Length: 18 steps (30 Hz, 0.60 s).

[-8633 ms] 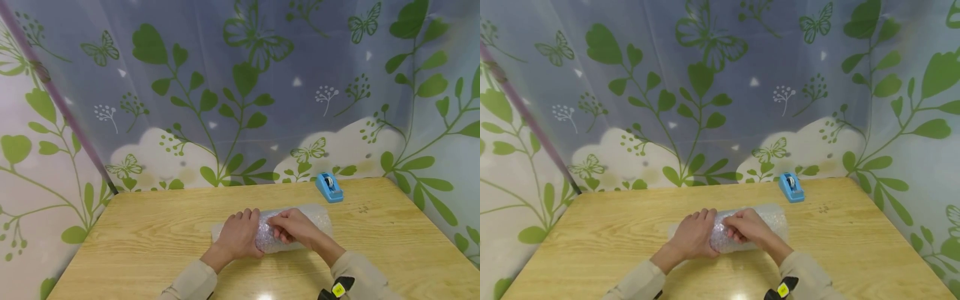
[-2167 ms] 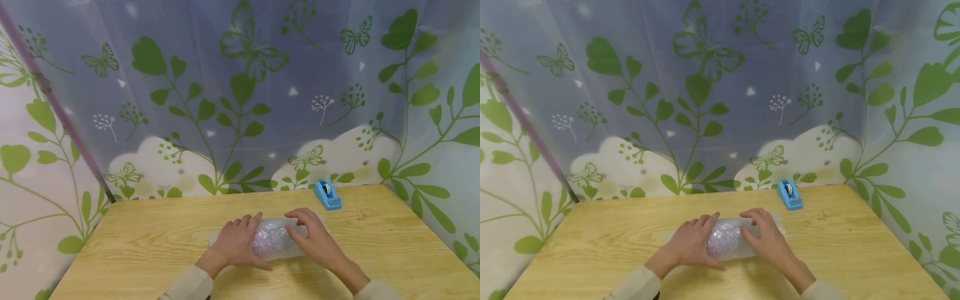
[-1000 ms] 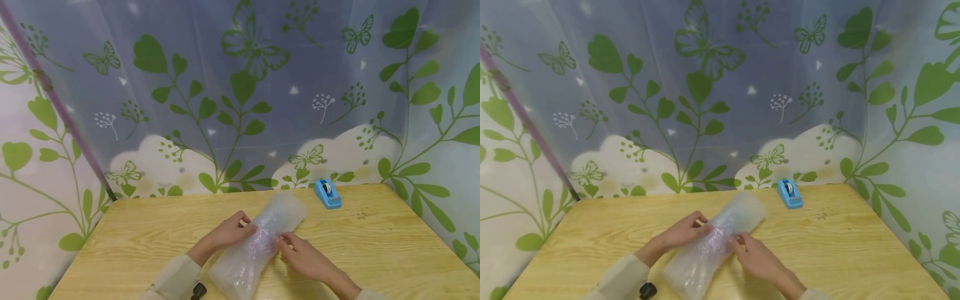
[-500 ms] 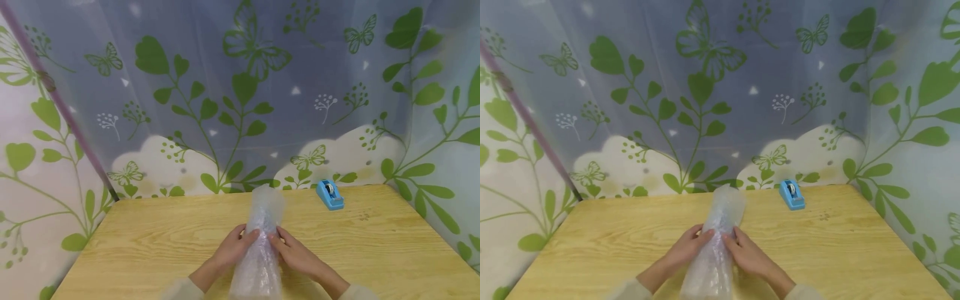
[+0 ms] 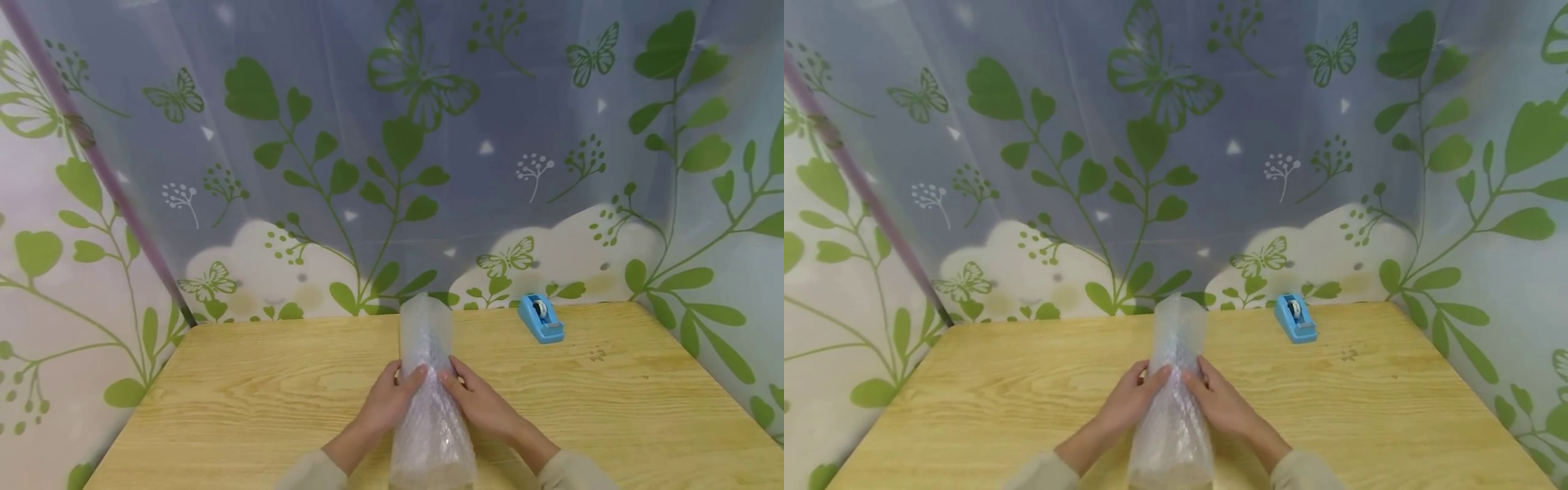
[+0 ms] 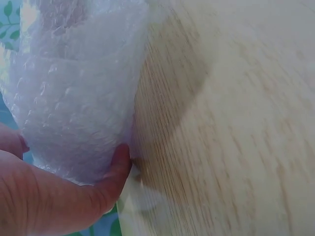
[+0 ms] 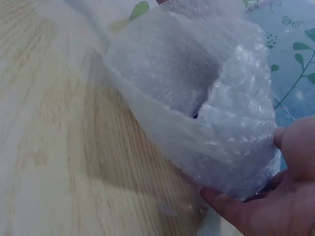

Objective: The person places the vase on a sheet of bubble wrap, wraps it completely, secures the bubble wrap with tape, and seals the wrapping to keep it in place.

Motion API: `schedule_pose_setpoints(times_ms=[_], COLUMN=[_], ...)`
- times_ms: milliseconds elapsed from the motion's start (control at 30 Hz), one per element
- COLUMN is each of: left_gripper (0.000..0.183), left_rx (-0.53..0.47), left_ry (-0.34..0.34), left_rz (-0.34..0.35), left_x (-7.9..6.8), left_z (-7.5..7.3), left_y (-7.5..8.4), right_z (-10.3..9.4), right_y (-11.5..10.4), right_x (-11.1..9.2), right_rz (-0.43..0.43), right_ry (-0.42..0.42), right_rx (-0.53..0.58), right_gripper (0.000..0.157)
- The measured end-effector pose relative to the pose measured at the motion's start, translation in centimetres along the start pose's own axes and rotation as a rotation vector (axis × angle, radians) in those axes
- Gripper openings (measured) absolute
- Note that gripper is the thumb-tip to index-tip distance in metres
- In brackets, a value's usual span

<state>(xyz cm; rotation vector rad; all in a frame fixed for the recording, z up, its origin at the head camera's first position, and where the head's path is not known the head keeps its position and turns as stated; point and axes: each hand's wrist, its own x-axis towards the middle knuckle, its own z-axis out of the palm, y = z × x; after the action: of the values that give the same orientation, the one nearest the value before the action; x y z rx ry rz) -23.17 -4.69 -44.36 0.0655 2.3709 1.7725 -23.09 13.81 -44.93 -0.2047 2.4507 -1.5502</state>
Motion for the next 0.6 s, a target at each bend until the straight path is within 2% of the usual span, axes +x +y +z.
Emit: schedule_pose_setpoints(times_ms=[267, 600], left_gripper=[0.079, 0.081], left_rx=[-0.011, -0.017], left_ry=[0.031, 0.074], left_rz=[-0.022, -0.024], left_x=[0.4, 1.2], left_z=[0.5, 0.7], left_y=[0.2, 0.2], right_z=[-0.2, -0.4], right_y=[0.2, 0.8], right_x=[0.7, 1.6], right_rz=[-0.005, -0.012], right_ry=[0.008, 0.024], right_rx=[0.044, 0.033], right_gripper=[0.075, 0.077])
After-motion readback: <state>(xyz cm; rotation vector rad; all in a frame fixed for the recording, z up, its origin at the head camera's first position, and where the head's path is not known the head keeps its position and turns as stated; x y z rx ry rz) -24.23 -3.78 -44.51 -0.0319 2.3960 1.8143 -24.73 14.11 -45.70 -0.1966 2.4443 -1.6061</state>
